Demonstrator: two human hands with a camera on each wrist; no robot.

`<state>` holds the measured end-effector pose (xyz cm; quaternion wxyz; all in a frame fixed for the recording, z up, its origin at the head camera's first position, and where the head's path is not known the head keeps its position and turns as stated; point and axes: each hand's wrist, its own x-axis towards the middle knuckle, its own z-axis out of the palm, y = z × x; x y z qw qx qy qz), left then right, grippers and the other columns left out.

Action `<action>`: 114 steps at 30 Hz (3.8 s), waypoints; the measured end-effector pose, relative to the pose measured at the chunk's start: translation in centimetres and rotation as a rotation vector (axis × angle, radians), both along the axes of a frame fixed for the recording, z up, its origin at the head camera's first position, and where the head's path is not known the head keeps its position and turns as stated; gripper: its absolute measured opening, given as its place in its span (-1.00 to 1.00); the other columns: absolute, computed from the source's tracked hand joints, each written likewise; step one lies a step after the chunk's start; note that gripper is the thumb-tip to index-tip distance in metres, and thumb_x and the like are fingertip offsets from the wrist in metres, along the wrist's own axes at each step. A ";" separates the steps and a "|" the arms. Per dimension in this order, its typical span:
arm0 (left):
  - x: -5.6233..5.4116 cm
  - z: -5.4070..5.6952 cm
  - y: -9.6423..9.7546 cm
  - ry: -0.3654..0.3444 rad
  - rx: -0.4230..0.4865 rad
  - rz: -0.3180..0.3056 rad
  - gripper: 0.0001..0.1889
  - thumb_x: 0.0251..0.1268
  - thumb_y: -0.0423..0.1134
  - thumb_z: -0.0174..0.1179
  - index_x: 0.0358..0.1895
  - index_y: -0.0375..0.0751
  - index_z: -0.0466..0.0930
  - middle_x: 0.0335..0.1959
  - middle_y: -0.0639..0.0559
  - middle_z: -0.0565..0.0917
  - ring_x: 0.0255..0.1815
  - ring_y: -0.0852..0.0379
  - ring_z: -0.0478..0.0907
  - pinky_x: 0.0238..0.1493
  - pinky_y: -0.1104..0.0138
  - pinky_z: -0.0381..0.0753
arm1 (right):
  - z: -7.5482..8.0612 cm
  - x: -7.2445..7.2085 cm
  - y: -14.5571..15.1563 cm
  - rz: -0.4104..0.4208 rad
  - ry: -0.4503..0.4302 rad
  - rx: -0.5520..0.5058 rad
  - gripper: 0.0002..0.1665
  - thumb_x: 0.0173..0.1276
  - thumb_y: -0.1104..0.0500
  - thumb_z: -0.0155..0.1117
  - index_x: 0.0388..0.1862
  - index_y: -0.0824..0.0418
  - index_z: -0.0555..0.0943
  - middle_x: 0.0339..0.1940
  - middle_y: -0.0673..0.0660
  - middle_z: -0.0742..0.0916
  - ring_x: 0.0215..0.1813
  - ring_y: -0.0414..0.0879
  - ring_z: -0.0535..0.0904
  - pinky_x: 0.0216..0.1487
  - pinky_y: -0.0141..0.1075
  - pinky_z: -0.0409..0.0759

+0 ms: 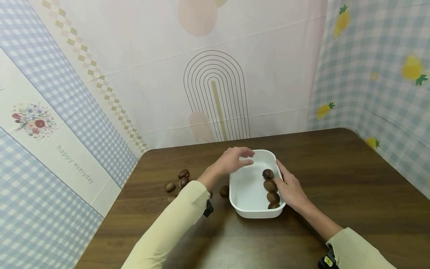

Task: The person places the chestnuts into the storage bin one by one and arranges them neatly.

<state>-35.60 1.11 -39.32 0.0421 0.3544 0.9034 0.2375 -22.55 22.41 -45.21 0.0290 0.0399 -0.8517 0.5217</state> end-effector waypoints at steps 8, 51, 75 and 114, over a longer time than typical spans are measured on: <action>-2.1 0.8 -5.8 -0.049 0.063 0.044 -0.61 0.61 -0.13 0.27 0.37 -0.14 0.64 0.28 0.05 0.71 0.31 0.11 0.62 0.30 0.26 0.59 | 0.0 0.1 -0.1 0.006 0.012 -0.023 -0.24 0.72 0.24 -0.21 0.80 0.19 -0.12 0.71 0.45 0.14 0.58 0.36 0.21 0.39 0.30 0.40; -2.4 -2.8 -24.9 -0.147 0.023 0.129 -0.57 0.59 -0.32 0.26 0.42 -0.30 0.58 0.37 -0.20 0.64 0.41 -0.19 0.54 0.42 -0.07 0.50 | -0.1 -0.1 0.0 0.008 -0.008 -0.049 -0.21 0.71 0.28 -0.22 0.80 0.14 -0.15 0.74 0.40 0.08 0.64 0.38 0.13 0.46 0.35 0.31; -2.5 -4.2 -25.4 -0.129 0.042 0.154 -0.54 0.56 -0.33 0.29 0.44 -0.29 0.56 0.39 -0.24 0.61 0.41 -0.21 0.54 0.41 -0.09 0.50 | -0.1 -0.1 0.0 0.006 -0.007 -0.058 -0.23 0.72 0.27 -0.23 0.80 0.14 -0.14 0.74 0.39 0.09 0.63 0.35 0.15 0.45 0.33 0.34; -4.1 -0.2 -16.3 -0.071 0.186 0.133 -0.54 0.55 -0.32 0.30 0.44 -0.23 0.55 0.32 -0.16 0.66 0.32 -0.09 0.63 0.31 0.14 0.62 | -0.2 -0.2 -0.2 0.002 -0.007 -0.042 -0.22 0.70 0.30 -0.22 0.80 0.19 -0.13 0.74 0.40 0.08 0.66 0.41 0.10 0.47 0.38 0.28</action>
